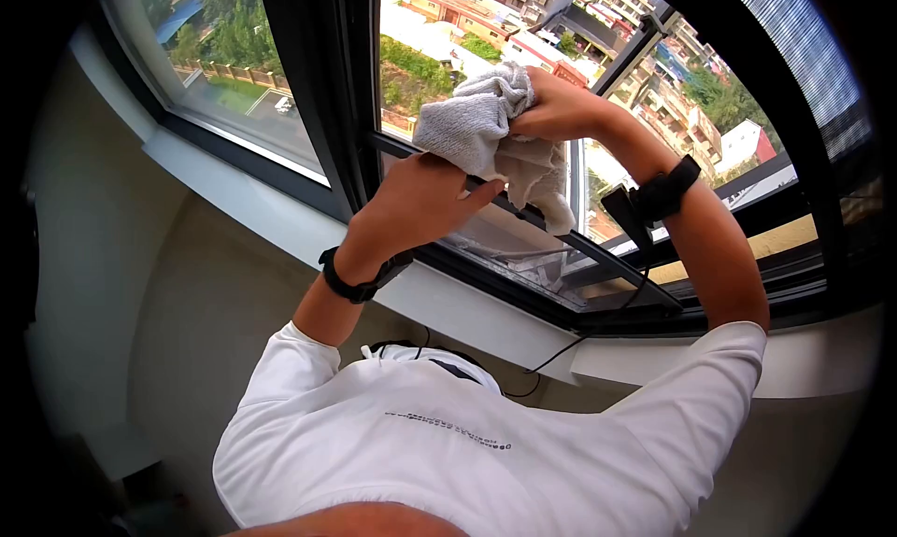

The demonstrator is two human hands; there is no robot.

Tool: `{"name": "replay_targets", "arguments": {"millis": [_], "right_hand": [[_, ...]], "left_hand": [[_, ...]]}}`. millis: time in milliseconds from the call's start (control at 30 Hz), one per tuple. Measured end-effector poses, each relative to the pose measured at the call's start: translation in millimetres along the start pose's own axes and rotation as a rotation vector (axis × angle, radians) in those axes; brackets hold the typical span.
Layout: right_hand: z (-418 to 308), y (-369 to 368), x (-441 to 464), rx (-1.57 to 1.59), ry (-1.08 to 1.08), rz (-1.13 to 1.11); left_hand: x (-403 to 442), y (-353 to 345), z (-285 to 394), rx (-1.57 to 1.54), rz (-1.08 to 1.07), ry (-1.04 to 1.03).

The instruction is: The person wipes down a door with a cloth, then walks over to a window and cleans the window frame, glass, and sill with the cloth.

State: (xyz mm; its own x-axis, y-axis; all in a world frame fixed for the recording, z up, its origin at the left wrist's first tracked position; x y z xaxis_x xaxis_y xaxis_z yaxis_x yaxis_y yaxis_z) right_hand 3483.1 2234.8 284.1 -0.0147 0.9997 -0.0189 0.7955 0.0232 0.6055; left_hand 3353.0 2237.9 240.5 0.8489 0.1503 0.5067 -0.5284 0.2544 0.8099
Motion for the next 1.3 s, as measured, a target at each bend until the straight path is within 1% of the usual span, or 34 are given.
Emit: {"name": "replay_targets", "arguments": {"millis": [33,100,167,200,233,300,333,400,467,500,600,667,700,767,800,900,933,1000,1033,1100,1200,1267,1300], "right_hand": [[13.6,2.6,5.6,-0.053,0.017,0.007],[28.6,1.4,10.7,-0.016,0.041,-0.006],[82.6,-11.6,14.2,0.011,-0.256,-0.15],[100.4,-25.9,16.7,0.002,-0.284,-0.242],[93.5,-47.6,14.0,-0.058,-0.393,-0.39],[91.3,-78.5,11.5,-0.013,-0.5,-0.535],[100.8,-89.9,15.4,-0.025,-0.499,-0.564],[121.7,-101.7,30.7,-0.003,-0.264,-0.636],[112.9,-116.2,46.9,-0.133,-0.335,-0.647],[121.8,-123.6,51.6,-0.143,-0.327,-0.678],[166.5,-146.5,67.1,-0.068,-0.282,-0.744],[192.9,-161.7,76.9,-0.016,-0.233,-0.763],[199.7,-165.0,82.5,-0.049,-0.161,-0.742],[221.8,-175.4,91.2,-0.11,-0.016,-0.701],[206.5,-193.7,95.1,-0.183,-0.025,-0.789],[206.2,-211.4,94.1,-0.157,-0.212,-0.784],[203.2,-212.9,95.2,-0.112,-0.205,-0.752],[211.4,-196.1,93.7,-0.042,-0.279,-0.673],[217.7,-184.3,93.9,-0.005,-0.313,-0.627],[235.1,-160.8,85.7,-0.089,-0.437,-0.678],[246.1,-107.0,75.7,-0.218,-0.63,-0.744],[233.3,-99.2,54.3,-0.339,-0.595,-0.835],[218.2,-108.0,48.4,-0.424,-0.482,-0.898]], "left_hand": [[-14.3,1.8,-2.5,-0.059,0.063,0.028],[-35.4,-4.1,-13.7,-0.168,0.167,0.09],[-68.4,-16.9,-20.6,-0.268,0.251,0.186],[-80.3,-24.9,-24.3,-0.302,0.263,0.238],[-92.7,-44.3,-29.4,-0.37,0.224,0.291],[-116.6,-87.3,-38.3,-0.28,0.077,0.397],[-131.8,-117.3,-43.4,-0.325,-0.064,0.459],[-157.2,-169.1,-53.4,-0.408,-0.322,0.536],[-175.4,-193.9,-66.7,-0.379,-0.304,0.607],[-183.6,-209.0,-68.8,-0.368,-0.301,0.633],[-195.8,-234.3,-86.1,-0.277,0.032,0.669],[-190.8,-237.2,-92.7,-0.446,-0.158,0.714],[-190.3,-239.3,-94.2,-0.53,-0.253,0.73],[-196.1,-254.9,-96.0,-0.524,-0.42,0.718],[-200.9,-264.2,-91.8,-0.525,-0.508,0.709],[-206.0,-277.4,-88.6,-0.557,-0.439,0.718],[-211.0,-286.5,-88.5,-0.507,-0.445,0.708],[-217.2,-300.3,-85.2,-0.407,-0.46,0.68],[-217.3,-299.5,-88.1,-0.434,-0.469,0.691],[-217.1,-297.0,-86.7,-0.494,-0.499,0.704],[-213.2,-291.9,-93.2,-0.459,-0.567,0.739],[-209.8,-287.6,-91.0,-0.473,-0.603,0.736],[-207.7,-286.7,-92.8,-0.473,-0.619,0.73]]}}
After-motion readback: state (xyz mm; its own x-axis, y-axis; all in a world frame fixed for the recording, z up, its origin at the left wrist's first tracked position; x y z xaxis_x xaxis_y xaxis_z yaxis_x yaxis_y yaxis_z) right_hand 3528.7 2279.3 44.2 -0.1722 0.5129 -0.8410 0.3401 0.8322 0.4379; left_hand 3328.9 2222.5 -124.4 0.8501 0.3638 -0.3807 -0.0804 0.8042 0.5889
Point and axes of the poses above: each hand's wrist, its own x-axis towards the middle knuckle, its own y-axis out of the back of the hand, z = x × y, the point moved 10 cm from there along x, towards the middle knuckle, and after that the axes turned 11 degrees about x, right-handed, at the moved point
